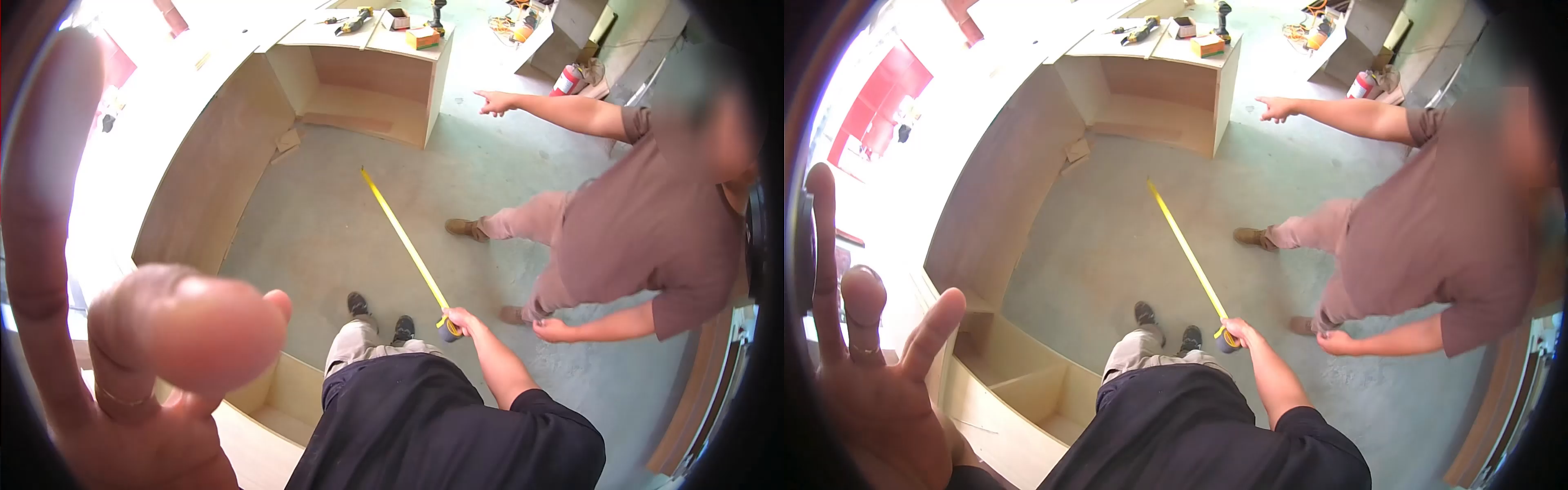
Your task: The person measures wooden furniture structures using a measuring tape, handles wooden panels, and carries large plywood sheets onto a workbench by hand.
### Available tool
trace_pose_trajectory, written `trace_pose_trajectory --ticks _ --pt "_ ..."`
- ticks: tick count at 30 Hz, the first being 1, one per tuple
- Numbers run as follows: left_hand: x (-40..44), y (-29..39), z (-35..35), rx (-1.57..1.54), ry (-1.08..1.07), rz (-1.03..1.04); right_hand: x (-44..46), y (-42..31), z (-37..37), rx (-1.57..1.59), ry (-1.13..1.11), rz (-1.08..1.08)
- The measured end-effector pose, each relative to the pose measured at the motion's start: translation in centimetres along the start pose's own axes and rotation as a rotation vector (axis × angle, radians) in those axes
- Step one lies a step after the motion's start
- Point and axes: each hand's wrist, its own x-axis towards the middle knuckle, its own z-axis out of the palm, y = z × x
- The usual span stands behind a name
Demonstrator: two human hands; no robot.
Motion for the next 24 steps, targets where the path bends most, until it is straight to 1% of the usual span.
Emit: trace_pose_trajectory --ticks 3,4,6,7,9,10,11,13,14,16,17,18,19,21,24 --pt "-1.5 0.3 -1.5 0.017 0.062 -0.042 1.0 -7.0 0.4 0.064 -0.024 0.004" --pt "-3.5 2.0 1.4 0.037 0.077 -0.043 1.9 -4.4 0.3 0.089 -0.025 -0.016" --pt "-4.7 3.5 0.9 0.052 0.124 -0.07 -2.0 -8.1 0.6 0.164 -0.015 -0.027" --pt "-5.6 4.1 2.6 0.064 0.131 -0.077 -1.1 -7.4 0.3 0.197 -0.028 -0.038" --pt "-6.7 5.5 3.2 0.083 0.162 -0.113 -1.9 -7.8 0.3 0.274 -0.051 -0.046" --pt "-7.0 6.4 3.7 0.095 0.178 -0.128 -1.0 -6.6 -0.3 0.29 -0.084 -0.063" --pt "-7.3 7.5 4.1 0.099 0.197 -0.155 -1.6 -6.3 -0.8 0.24 -0.026 -0.068" --pt "-9.3 11.6 7.1 0.126 0.227 -0.204 -2.2 -2.2 -0.3 0.16 0.08 -0.097" --pt "-10.3 12.9 7.4 0.131 0.251 -0.231 -1.9 -1.0 -0.1 0.098 0.024 -0.114" --pt "-11.5 14.6 7.6 0.141 0.28 -0.253 -2.3 1.3 0.6 0.032 0.056 -0.098" --pt "-11.7 14.6 7.2 0.14 0.286 -0.251 -4.1 1.6 1.6 0.001 0.073 -0.09" --pt "-10.8 10.9 4.1 0.121 0.304 -0.268 -4.7 -2.5 1.9 -0.017 0.12 -0.017" --pt "-10.8 10.1 3.3 0.124 0.304 -0.266 -3.9 -3.0 1.9 -0.021 0.095 0.005" --pt "-10.3 10.0 3.3 0.128 0.302 -0.252 -3.8 0.5 1.2 -0.027 0.058 0.032" --pt "-9.7 9.7 3.8 0.139 0.299 -0.238 -3.8 3.9 -0.2 -0.069 0.093 0.065"
